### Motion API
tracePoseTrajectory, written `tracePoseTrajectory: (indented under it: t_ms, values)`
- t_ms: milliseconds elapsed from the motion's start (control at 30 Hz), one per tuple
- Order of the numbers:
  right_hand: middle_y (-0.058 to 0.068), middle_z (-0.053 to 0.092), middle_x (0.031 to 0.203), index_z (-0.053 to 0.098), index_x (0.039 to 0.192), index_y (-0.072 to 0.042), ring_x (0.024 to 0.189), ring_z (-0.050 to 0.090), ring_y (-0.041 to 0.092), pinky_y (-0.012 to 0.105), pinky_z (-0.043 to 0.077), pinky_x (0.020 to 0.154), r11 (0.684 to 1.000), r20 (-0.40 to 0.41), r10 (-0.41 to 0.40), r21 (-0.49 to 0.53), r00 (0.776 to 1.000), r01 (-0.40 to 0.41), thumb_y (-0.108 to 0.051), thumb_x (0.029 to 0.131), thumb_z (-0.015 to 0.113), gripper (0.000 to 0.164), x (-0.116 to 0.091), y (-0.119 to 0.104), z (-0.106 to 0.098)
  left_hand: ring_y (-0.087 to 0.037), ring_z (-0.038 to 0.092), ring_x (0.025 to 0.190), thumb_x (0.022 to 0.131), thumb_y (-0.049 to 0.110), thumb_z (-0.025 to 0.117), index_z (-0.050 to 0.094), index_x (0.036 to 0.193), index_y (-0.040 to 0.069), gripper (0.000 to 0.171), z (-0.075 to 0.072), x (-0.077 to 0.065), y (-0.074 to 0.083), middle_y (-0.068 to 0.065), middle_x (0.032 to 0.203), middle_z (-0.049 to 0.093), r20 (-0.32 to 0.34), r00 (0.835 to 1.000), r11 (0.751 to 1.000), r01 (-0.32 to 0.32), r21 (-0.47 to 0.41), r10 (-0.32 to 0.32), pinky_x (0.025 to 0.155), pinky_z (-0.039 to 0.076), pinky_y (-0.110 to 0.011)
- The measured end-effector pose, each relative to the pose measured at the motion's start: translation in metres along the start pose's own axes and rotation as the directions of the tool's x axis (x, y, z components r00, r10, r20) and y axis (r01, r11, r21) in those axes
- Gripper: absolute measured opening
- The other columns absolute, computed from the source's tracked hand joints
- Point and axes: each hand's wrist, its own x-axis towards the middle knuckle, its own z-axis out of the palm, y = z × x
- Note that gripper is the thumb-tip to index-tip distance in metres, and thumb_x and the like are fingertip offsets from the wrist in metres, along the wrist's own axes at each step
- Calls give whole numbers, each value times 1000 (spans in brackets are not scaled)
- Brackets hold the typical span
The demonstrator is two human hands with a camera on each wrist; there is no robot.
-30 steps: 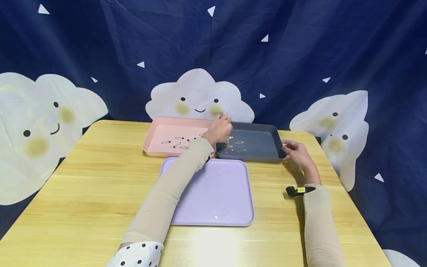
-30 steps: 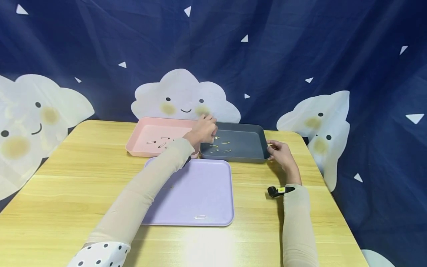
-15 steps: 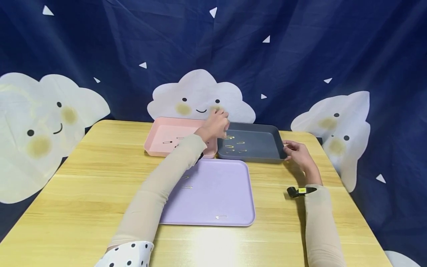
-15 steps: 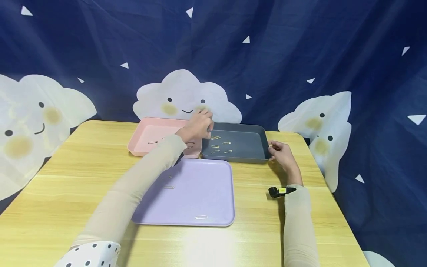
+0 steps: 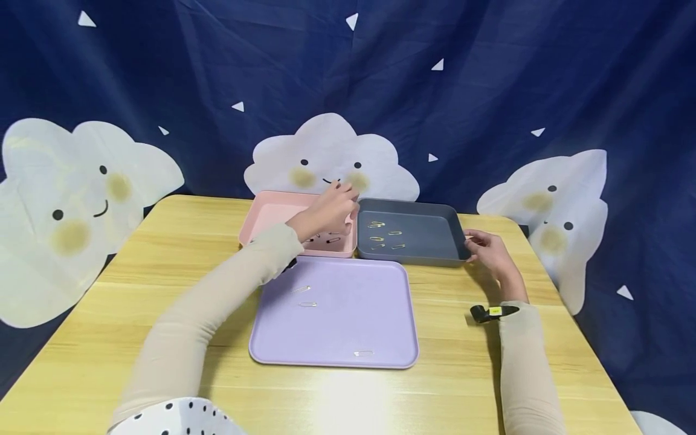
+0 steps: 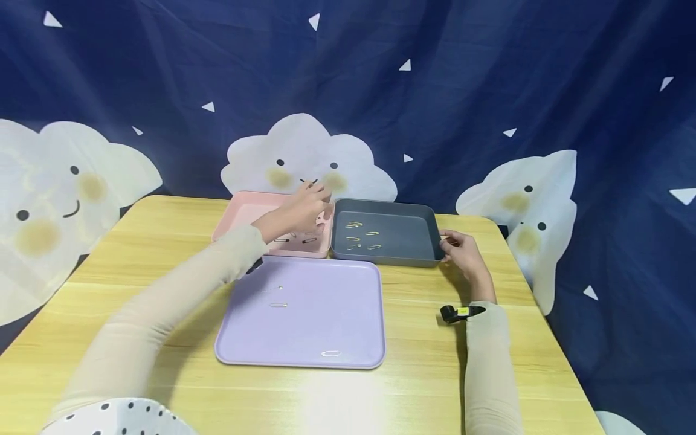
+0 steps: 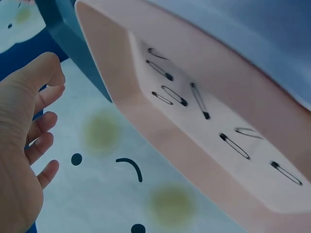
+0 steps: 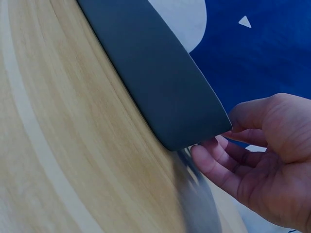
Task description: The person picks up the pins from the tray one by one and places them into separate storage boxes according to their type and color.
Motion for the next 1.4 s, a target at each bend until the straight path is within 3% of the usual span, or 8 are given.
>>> tracePoseTrajectory:
  t_ms: [133,300,533,833,1167,1400]
  values:
    - [25,55,118,46,145,11,68,61,4,25,59,65,1000,-12,-13,-9,1000,13,-9,105,49,45,2,5,0,-26,51,109,74,25,80,73,83,18,14,1,-19,0,-3,113,62,-19,997,997,-76,25,77,100,40,-47]
    - [29,53,123,45,146,10,70,62,5,24,59,66,1000,-3,-8,-3,1000,8,-10,106,48,45,1,4,0,-28,54,108,74,26,79,72,81,17,13,3,-43,2,-4,105,61,-74,981,983,-176,57,180,95,44,-46]
    - [24,56,117,43,146,13,68,63,9,25,58,65,1000,4,-15,0,1000,15,-9,105,49,47,1,5,0,-25,52,99,72,28,79,70,78,19,14,7,-71,5,-1,96,60,-52,969,968,-235,82,240,88,44,-43]
    - [5,59,102,48,142,12,66,64,11,23,57,62,996,3,-63,62,998,63,-10,103,52,45,-1,6,-1,-25,52,98,71,34,78,70,78,19,18,15,-109,8,-1,98,61,-7,967,967,-255,-5,255,88,43,-44]
    - [25,54,119,45,146,11,67,63,9,25,58,65,1000,-7,-17,-4,1000,17,-8,105,48,45,1,6,0,-22,50,99,68,42,79,71,82,18,29,19,-132,6,0,99,60,63,973,968,-215,-128,224,89,41,-42]
    - [25,55,119,46,145,11,66,63,9,25,58,64,1000,-10,-17,-6,1000,17,-9,105,49,44,1,5,1,-24,52,108,67,45,81,68,84,20,32,18,-137,7,0,106,62,134,970,967,-180,-183,205,105,42,-58]
